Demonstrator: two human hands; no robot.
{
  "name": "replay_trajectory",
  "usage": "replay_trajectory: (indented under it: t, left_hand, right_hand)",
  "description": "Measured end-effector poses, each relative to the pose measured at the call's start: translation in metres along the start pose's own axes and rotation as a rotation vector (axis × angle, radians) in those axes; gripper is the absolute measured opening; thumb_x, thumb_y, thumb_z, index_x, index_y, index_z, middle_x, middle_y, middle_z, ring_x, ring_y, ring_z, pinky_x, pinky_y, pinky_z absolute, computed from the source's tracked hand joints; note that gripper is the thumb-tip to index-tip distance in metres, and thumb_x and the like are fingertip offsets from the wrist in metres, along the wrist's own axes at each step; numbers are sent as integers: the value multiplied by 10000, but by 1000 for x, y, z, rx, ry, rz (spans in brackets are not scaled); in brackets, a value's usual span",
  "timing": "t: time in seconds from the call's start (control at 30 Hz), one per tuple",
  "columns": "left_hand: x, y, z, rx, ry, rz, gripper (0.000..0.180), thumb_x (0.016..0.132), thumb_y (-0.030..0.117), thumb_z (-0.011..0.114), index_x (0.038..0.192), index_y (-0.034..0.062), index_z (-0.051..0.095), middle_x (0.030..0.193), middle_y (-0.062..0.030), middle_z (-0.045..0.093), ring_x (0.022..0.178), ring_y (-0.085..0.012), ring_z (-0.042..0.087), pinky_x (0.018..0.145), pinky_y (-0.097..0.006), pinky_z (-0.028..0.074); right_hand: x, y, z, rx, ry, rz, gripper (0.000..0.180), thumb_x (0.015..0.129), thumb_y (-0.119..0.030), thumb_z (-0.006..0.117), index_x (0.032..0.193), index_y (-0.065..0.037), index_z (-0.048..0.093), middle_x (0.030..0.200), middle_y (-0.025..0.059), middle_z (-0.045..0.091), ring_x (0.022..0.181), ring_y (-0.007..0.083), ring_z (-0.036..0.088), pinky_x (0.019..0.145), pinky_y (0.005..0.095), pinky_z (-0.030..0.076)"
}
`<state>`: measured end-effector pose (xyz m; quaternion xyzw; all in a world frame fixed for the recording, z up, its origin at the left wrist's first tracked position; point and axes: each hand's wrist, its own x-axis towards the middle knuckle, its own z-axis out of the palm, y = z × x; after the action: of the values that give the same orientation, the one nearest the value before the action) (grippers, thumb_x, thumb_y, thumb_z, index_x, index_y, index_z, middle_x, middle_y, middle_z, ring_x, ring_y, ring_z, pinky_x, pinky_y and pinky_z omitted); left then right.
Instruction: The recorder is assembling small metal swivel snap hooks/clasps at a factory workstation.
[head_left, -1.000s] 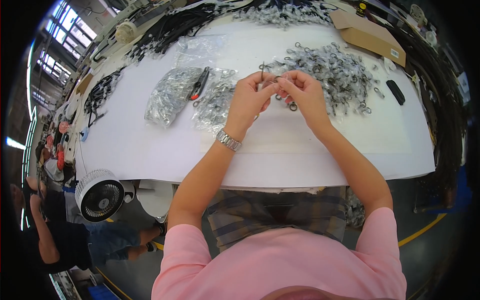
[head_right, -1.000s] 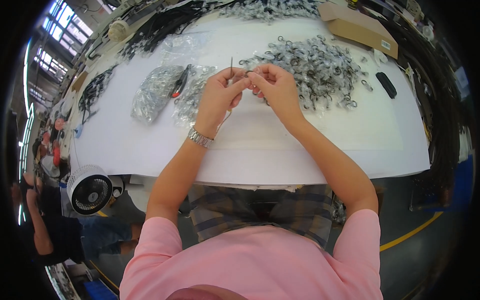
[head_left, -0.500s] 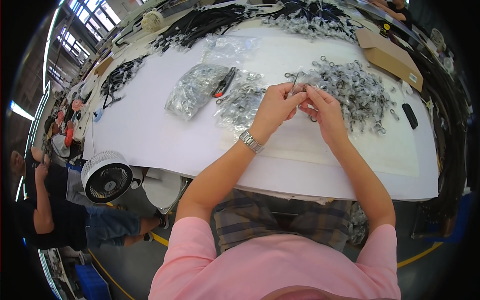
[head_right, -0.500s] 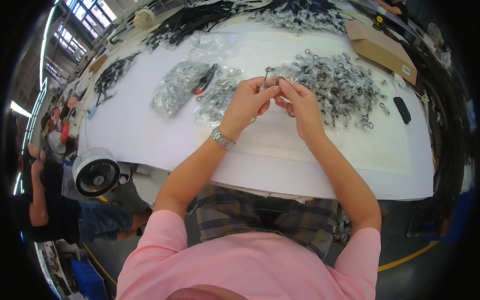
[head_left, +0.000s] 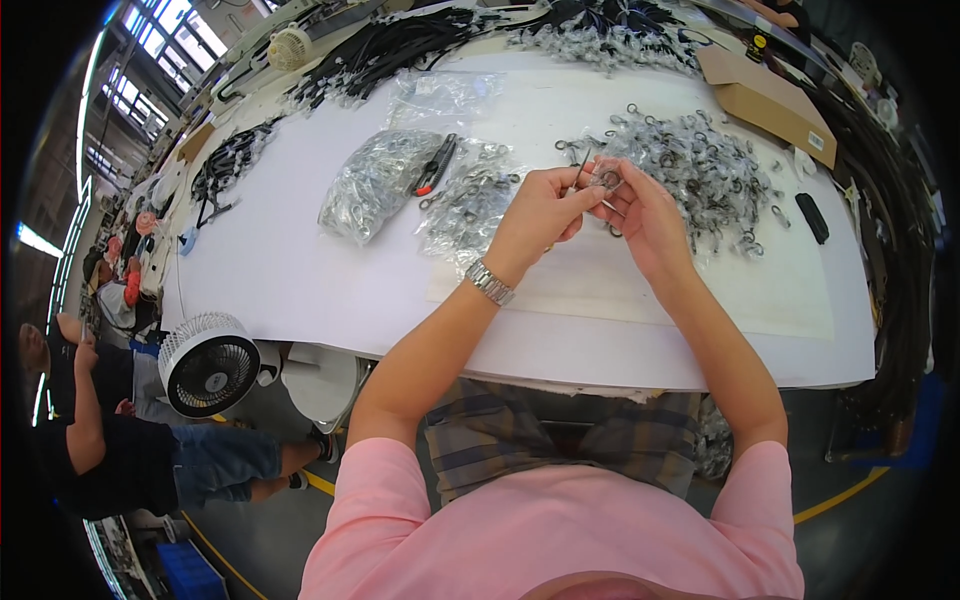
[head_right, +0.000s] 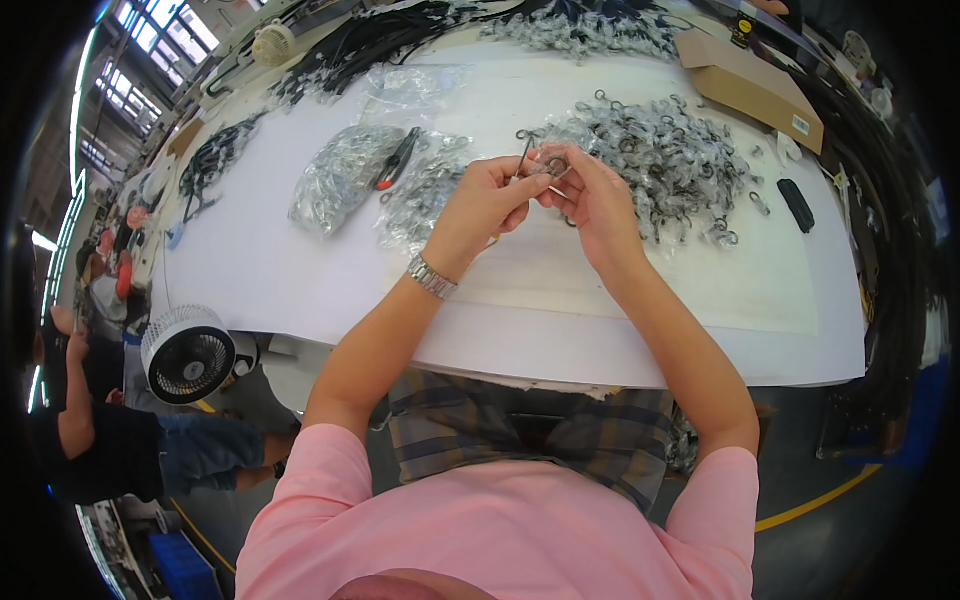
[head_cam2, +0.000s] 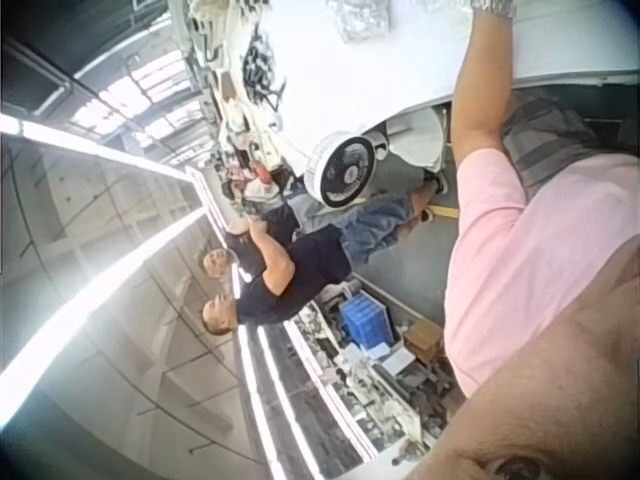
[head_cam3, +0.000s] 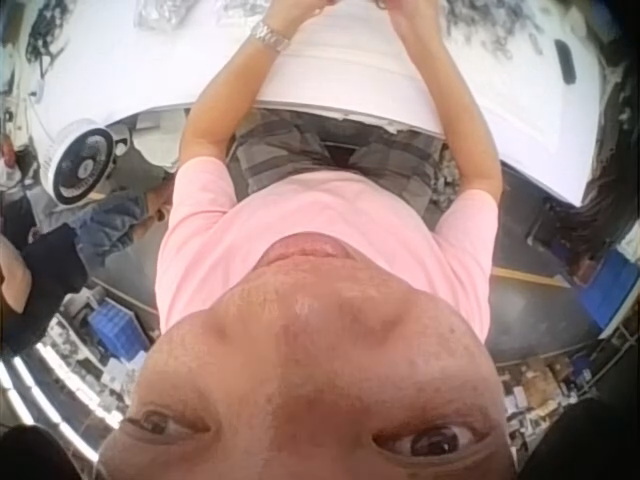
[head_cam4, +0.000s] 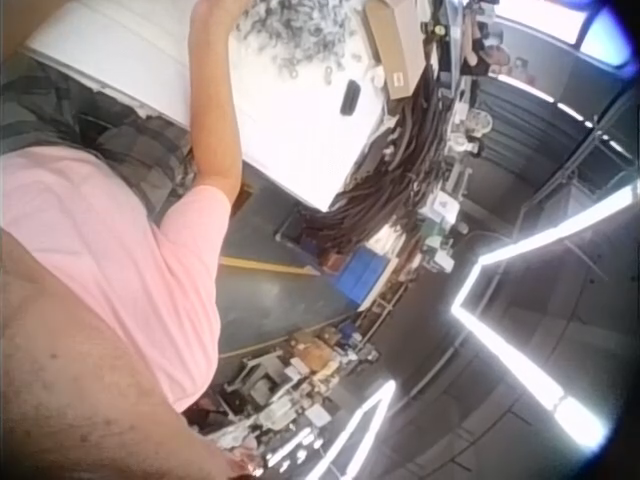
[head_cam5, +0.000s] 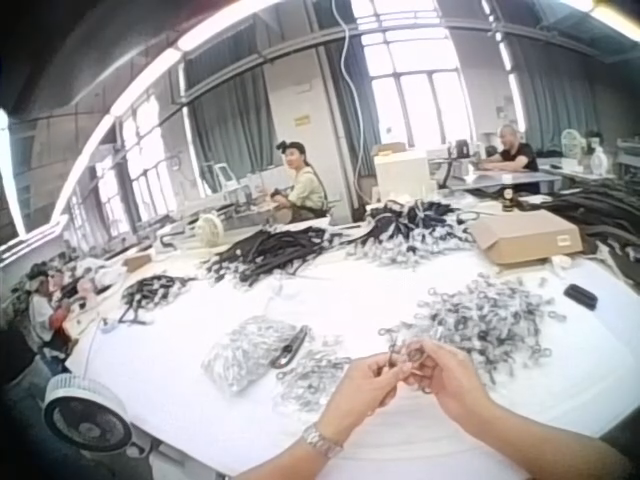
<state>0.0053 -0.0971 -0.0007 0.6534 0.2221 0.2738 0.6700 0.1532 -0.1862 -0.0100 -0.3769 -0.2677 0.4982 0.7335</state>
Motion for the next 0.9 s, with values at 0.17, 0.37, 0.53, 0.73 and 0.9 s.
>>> replay_trajectory:
  t: [0.17,0.37,0.53,0.73,0.9]
  left_hand:
    - [-1,2,1,-25,-15,14,162,965,185,706,959,24,721,731,-4,683,480,-5,458,399,-185,255]
    - [-7,8,1,31,3,-3,163,955,182,714,965,19,722,714,8,673,471,-8,444,404,-190,254]
    - [-6,6,5,78,-15,-4,167,951,173,716,985,9,722,736,-6,691,483,-10,451,410,-189,266]
    - [-6,10,2,103,40,-5,218,958,163,708,1084,-14,711,781,-32,713,494,-4,442,416,-185,283]
    - [-4,7,2,102,76,27,208,961,153,704,1076,-20,712,785,-30,707,484,-2,425,410,-182,281]
  right_hand:
    - [-1,0,4,-71,-30,-14,337,1056,-287,578,1222,-14,683,1027,36,728,829,101,624,789,254,521]
    - [-1,7,-3,-130,-63,29,338,1054,-302,583,1196,-16,695,953,5,699,791,87,601,752,241,503]
    - [-3,2,-5,-124,-15,44,332,1056,-312,578,1162,-23,702,957,12,707,783,93,606,757,245,500]
    - [2,3,-1,-51,-2,55,325,1056,-316,577,1143,-30,704,973,28,721,804,109,640,799,274,511]
    - [1,6,-6,-76,-34,39,298,1043,-303,599,1118,-38,714,991,29,734,845,115,675,846,274,522]
